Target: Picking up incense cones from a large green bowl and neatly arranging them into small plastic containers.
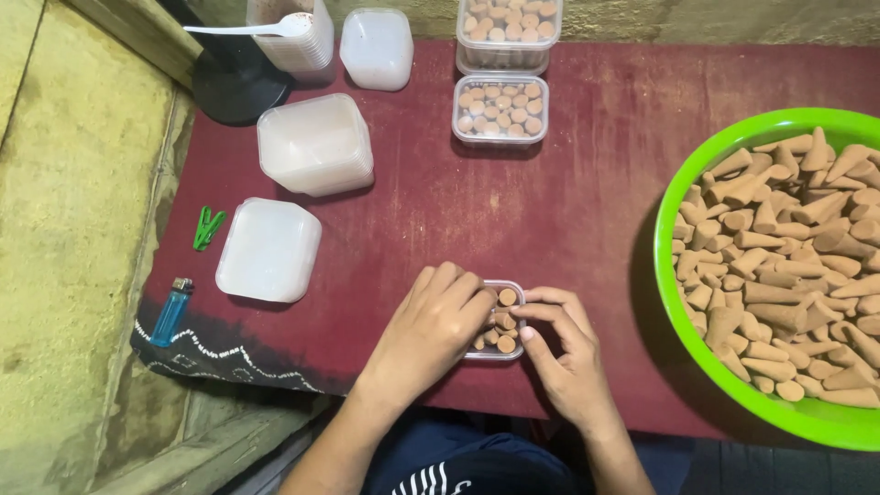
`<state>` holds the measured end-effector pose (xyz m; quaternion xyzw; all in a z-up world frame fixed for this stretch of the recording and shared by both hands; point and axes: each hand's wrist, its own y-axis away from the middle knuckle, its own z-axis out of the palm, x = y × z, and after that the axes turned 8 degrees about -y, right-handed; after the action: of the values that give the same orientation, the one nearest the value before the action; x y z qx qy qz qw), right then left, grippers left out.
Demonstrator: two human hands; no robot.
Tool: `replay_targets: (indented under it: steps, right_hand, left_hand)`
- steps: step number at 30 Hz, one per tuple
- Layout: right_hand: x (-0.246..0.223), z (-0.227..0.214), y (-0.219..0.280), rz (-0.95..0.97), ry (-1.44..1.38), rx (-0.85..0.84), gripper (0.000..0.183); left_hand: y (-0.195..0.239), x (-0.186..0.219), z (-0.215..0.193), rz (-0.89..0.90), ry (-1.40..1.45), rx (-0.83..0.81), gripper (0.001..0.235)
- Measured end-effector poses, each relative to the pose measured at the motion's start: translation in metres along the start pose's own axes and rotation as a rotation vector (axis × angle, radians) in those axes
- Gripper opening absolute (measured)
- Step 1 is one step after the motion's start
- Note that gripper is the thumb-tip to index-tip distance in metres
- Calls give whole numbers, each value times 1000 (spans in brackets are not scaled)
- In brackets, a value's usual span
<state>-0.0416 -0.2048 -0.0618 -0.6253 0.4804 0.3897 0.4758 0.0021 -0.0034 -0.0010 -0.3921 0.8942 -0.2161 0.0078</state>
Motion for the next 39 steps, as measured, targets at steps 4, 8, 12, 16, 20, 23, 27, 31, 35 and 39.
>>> replay_targets:
  steps: [4, 8, 12, 16, 20, 23, 27, 31, 35, 39]
  right_hand:
    - [2, 0, 1, -6, -6, 1, 22]
    - [1, 0, 0, -9, -15, -1, 21]
    - [3, 0, 0, -18, -10, -2, 23]
    - [1, 0, 0, -13, -4, -2, 22]
    - [2, 0, 0, -2, -7, -6, 22]
    - [2, 0, 0, -11, -4, -4, 22]
    - [3, 0, 0, 8, -13, 8, 26]
    - [4, 0, 1, 21, -11, 11, 28]
    - [5, 0, 1, 19, 0, 10, 27]
    - [5, 2, 2, -8, 8, 30, 25]
  left_hand:
    - [0, -1, -2, 16, -10, 34, 12]
    - [4, -3, -1, -18, -20, 25, 12]
    - [5, -4, 0, -32, -9, 19, 12]
    - [5, -4, -1, -52, -29, 24, 4]
    - [6, -4, 0, -56, -62, 30, 3]
    - [6, -3, -3, -67, -87, 56, 3]
    - [20, -13, -3, -185, 10, 250, 15]
    - [46, -11, 12, -358, 82, 337, 30]
    - [71, -6, 28, -555, 212, 360, 60]
    - [78, -7, 37, -506, 197, 418, 62]
